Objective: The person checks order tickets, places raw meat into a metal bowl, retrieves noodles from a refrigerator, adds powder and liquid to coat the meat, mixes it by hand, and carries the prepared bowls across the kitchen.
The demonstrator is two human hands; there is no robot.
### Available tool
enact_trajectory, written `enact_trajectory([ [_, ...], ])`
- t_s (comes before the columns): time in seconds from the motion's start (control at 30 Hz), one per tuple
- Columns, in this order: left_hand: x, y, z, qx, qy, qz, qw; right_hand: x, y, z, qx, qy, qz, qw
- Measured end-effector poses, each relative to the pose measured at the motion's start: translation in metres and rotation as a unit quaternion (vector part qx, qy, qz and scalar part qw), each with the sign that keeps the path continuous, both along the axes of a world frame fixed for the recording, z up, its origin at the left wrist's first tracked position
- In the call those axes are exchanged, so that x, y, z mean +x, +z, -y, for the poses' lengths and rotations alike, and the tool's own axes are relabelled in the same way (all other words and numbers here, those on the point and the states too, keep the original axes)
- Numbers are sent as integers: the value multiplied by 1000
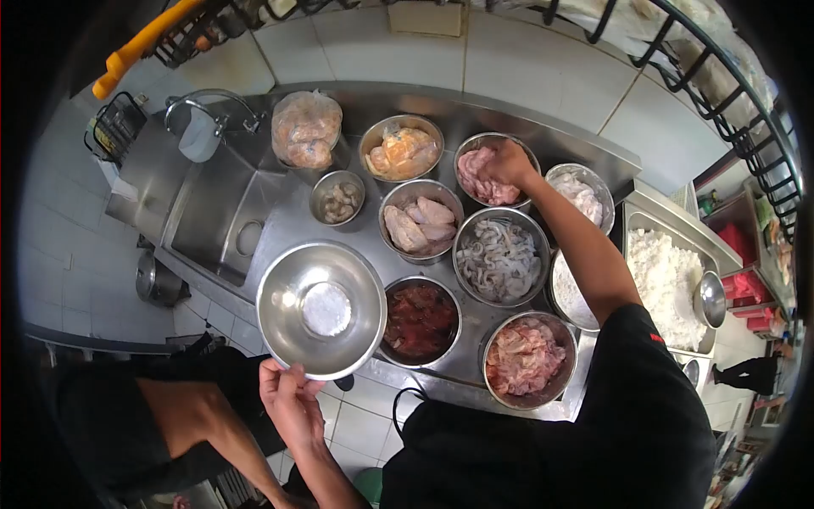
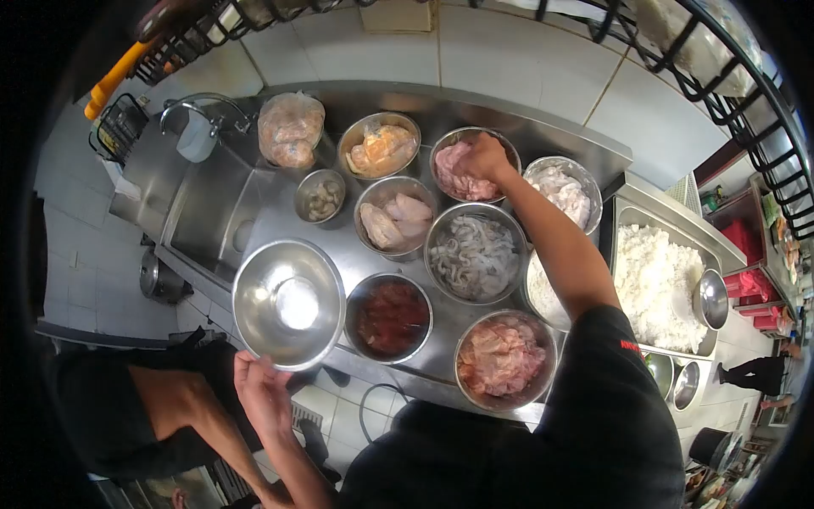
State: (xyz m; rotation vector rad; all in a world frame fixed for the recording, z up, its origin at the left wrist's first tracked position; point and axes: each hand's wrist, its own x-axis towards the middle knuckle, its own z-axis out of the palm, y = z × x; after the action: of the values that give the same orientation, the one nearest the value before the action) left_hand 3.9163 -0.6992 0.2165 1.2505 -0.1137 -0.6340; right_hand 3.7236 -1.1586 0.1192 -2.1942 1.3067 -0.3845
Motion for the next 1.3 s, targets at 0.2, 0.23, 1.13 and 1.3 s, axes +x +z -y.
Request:
enact_trajectory([
  [0.2,-1,8,10,-6,20,5,1000,1,-2,-33,-108,102,-103,984],
  [0.23,0,7,8,-5,19,5,1000,0,16,-30,-54,139,-107,983],
  [1.13,-7,-7,-28,18,82,-2,996,25,-59,72,320,-81,-104,938],
  [1.3,0,-10,-31,50,44,14,998,5,-21,52,129,67,-172,974],
])
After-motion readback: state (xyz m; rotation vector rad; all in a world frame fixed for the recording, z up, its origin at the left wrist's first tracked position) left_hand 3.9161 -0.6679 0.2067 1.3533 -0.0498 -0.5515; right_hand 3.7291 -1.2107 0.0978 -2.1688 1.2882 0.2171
